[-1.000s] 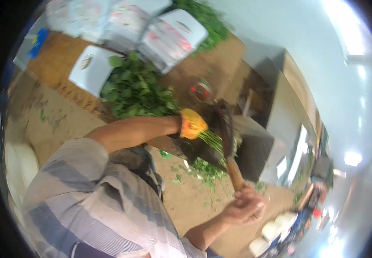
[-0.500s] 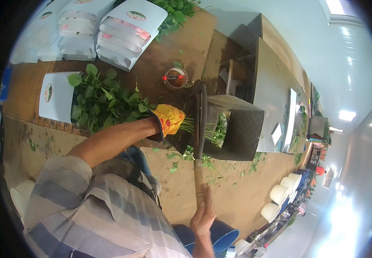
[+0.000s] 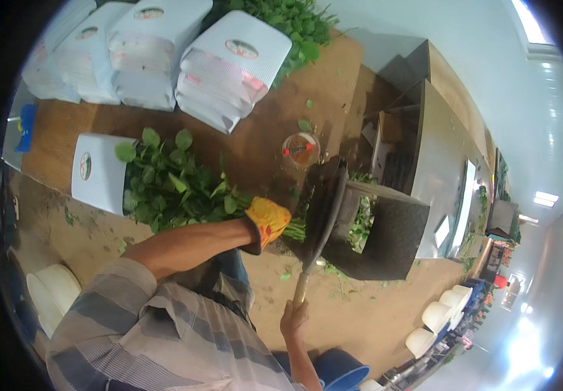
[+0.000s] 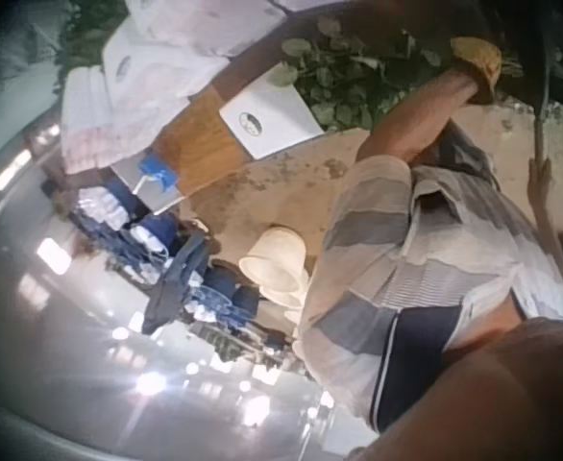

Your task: The person places leafy green plants into white paper bags, seals them with round stickers, and stacks the finished packages on a wooden table. The person also handles sticker sheets and wears a work glove while arranging the plants.

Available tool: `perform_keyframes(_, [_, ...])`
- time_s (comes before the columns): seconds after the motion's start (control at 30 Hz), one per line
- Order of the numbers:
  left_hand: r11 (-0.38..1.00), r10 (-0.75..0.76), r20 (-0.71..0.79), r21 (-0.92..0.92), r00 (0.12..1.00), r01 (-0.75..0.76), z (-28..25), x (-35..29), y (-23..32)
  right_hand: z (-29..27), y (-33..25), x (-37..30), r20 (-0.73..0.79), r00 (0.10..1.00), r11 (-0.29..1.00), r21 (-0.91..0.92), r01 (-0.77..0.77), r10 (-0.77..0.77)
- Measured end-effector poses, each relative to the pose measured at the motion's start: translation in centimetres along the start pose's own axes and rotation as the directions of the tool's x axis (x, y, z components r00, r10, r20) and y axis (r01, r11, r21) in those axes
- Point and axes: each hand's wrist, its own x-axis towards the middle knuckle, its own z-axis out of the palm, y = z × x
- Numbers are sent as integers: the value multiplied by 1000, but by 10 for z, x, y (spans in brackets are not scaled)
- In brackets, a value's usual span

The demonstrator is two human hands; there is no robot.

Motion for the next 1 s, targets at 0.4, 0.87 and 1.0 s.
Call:
perform_keyframes(0.4, [984,-108,121,155,987,89,-53,-57,-32,25,-193,309,79,934,865,-358,352,-347])
perform_keyframes(0.87, [983,-128,162,154,978,103,-43,-50,-15,61,-193,418,480,699,394,-590,704,-530])
perform_keyframes(1.0, [975,-198,382,167,903,144,-45,-44,-15,48,-196,399,389,719,504,-523,687,-575])
